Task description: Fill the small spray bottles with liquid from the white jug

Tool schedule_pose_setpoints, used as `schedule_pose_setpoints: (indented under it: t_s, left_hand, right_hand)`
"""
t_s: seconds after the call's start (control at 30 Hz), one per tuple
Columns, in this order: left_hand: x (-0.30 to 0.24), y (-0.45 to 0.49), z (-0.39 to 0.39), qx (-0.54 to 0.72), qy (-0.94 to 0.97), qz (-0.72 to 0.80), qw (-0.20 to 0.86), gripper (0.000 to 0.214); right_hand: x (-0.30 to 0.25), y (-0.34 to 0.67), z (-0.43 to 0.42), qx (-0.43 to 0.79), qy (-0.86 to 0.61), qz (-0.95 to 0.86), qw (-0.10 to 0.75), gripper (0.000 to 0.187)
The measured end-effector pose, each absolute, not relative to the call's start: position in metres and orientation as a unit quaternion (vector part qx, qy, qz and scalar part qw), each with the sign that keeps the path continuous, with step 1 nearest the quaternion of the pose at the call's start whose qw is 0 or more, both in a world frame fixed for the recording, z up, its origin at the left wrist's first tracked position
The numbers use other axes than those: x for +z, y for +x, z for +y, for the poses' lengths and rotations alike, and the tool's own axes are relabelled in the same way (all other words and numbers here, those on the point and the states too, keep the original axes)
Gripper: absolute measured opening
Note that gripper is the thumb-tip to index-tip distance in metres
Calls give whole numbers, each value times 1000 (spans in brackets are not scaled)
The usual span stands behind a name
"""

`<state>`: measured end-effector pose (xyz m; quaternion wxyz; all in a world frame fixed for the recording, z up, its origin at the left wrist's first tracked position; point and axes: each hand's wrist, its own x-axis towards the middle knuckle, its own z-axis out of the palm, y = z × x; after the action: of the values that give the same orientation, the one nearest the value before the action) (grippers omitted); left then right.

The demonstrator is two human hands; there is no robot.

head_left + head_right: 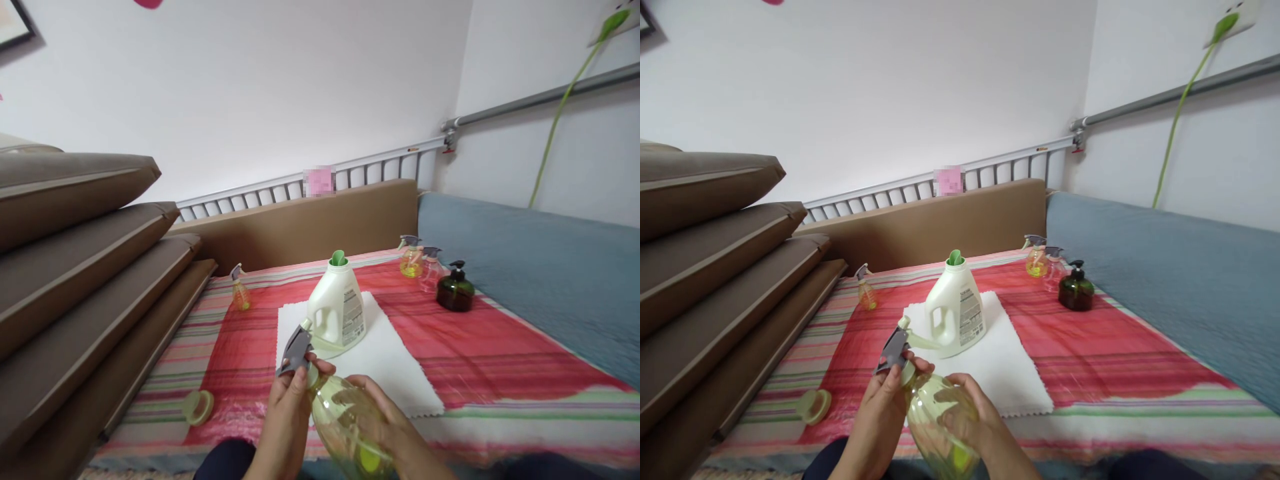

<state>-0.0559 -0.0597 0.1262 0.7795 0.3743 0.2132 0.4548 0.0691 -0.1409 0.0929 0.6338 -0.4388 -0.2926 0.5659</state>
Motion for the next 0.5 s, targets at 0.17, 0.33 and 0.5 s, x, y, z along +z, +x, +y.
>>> schedule_pose_setpoints:
  t_s: [0.17, 0.33, 0.5]
  left_hand:
    - [119, -54, -59, 471, 364, 209, 776, 31]
    - [108, -48, -60, 476, 389, 216, 758, 31]
    - [103, -42, -56, 519, 391, 231, 724, 34]
  right_hand:
    - [92, 70, -139, 596, -432, -268, 622, 54]
    - [60, 70, -128, 647, -337, -261, 633, 61]
    - [42, 70, -119, 640, -317, -303, 631, 60]
